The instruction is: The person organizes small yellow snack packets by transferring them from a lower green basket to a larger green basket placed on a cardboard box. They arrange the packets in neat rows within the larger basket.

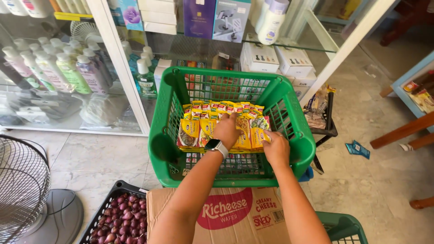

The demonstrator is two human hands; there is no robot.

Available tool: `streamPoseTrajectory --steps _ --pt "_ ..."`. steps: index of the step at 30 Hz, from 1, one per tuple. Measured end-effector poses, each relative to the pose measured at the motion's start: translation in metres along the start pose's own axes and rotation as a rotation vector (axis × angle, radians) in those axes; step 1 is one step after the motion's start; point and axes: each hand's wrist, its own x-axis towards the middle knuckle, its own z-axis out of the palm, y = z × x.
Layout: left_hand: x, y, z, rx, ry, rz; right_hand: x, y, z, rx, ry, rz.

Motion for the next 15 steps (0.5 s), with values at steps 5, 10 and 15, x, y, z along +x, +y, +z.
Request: streamPoseTrajectory --steps 5,10,15 --pt "-0.005 0.005 0.003 0.065 -0.009 0.011 -0.011 -0.02 -0.005 -0.09 0.007 0.04" --pt "-0.008 0.013 0.003 0.181 -0.033 0.018 -0.022 -0.062 -0.021 -0.311 0.102 -0.067" --pt "-0.014 0.019 0.0 0.282 0.01 0.069 -0.02 -0.037 0.009 -0.382 -0.201 -0.324"
